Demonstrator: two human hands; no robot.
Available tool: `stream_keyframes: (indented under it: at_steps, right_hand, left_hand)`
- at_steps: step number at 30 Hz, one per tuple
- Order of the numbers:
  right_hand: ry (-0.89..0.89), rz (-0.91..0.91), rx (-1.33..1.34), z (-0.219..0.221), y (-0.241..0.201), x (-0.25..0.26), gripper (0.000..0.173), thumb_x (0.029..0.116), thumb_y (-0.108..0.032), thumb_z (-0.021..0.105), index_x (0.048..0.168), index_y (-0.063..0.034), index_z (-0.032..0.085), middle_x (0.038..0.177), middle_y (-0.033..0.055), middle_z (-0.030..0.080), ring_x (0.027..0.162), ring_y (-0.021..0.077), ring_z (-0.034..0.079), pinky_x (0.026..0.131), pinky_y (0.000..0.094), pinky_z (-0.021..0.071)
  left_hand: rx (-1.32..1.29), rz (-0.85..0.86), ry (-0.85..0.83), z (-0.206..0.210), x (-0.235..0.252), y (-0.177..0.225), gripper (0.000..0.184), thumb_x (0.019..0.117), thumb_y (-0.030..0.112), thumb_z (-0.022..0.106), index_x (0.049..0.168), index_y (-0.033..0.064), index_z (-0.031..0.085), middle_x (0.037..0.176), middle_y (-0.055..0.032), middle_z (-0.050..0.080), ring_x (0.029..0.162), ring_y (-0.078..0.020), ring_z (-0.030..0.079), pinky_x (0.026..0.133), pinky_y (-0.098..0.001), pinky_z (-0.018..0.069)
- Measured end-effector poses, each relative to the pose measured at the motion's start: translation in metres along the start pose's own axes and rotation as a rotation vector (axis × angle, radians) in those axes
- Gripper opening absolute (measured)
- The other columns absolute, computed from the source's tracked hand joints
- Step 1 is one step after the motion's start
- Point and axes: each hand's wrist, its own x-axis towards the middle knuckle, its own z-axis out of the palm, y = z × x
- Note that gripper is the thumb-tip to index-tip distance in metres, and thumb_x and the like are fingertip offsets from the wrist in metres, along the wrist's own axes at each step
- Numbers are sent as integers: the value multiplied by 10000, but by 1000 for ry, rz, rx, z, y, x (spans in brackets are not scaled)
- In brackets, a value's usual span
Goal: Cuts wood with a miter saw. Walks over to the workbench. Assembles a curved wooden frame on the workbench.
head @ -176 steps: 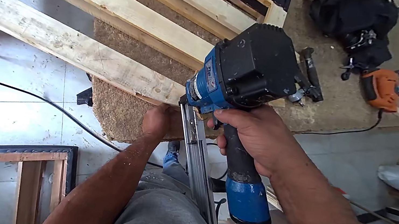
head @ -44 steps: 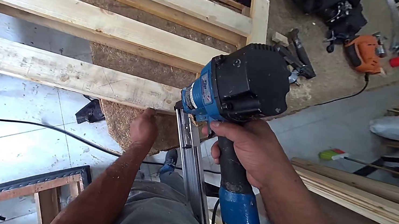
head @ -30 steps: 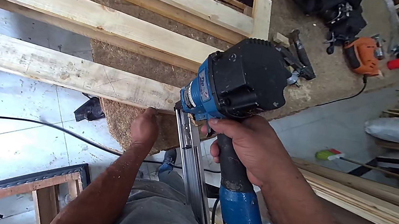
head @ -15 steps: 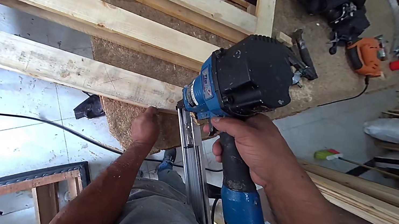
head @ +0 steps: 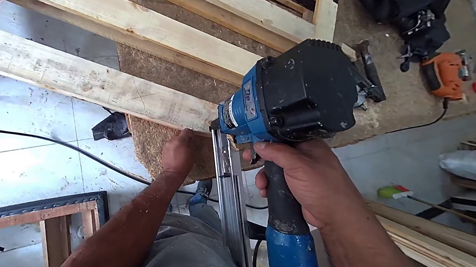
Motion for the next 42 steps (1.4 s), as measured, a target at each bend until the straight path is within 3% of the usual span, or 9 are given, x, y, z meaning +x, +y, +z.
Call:
stream_keyframes:
  at_steps: [7,16,23,26,30,32,35,39,42]
  right_hand:
    - [-34,14,-19,11,-4,2,131,1015,-146,632,1093,-56,686,971,158,746,531,245,656,465,337,580]
    - [-45,-1,-45,17,-6,5,131,1019,-147,627,1096,-57,683,975,149,744,534,245,654,467,337,581]
    - [-12,-25,-119,14,-2,2,130,1013,-182,651,1082,-81,694,873,128,716,522,241,640,468,352,587]
    - [-10,-61,-174,-10,21,-16,177,998,-263,661,1120,-145,708,928,113,747,605,253,690,540,352,610]
    - [40,-95,-110,-59,79,-41,231,969,-217,685,1143,-65,683,995,89,748,662,207,707,587,352,625]
    - [102,-34,-113,-81,111,-50,264,941,-213,719,1158,-68,682,959,76,746,652,206,705,573,363,625]
    - [215,119,-183,-101,158,-62,303,877,-183,765,1141,-60,679,812,86,732,620,219,703,589,396,622]
    - [284,307,-174,-135,199,-67,272,848,-149,791,1071,-28,691,757,97,724,624,222,700,642,410,608]
    - [320,342,-93,-179,213,-59,265,843,-190,785,1038,-34,699,761,81,726,629,206,703,648,401,613]
  left_hand:
    - [-15,42,32,3,-2,-7,302,1067,216,503,1269,101,697,1104,-162,736,997,-363,727,865,-602,573]
    - [-9,53,45,4,-1,-9,309,1061,244,522,1269,107,705,1080,-148,747,976,-345,737,862,-586,584]
    - [-25,50,43,3,-1,-6,289,1056,230,532,1238,105,717,1075,-146,750,985,-350,734,874,-594,575]
    - [-45,28,9,1,-2,-4,295,1071,226,510,1259,100,699,1082,-152,742,976,-349,730,871,-596,574]
    - [-56,42,-28,-1,-3,-8,307,1071,230,519,1297,92,675,1064,-156,739,950,-338,734,871,-595,581]
    - [-40,82,1,-2,-6,-10,352,1060,252,549,1346,82,661,1029,-156,759,926,-333,746,868,-589,586]
    - [-31,76,-38,-10,-10,-15,425,1053,275,553,1432,89,605,1113,-138,755,981,-291,743,929,-543,577]
    - [-81,193,-22,-11,-16,-24,283,1028,264,582,1167,76,743,1025,-86,759,911,-217,740,861,-491,605]
    - [-141,186,-34,-8,-18,-21,236,987,203,638,1063,5,741,917,-127,749,811,-236,740,796,-502,618]
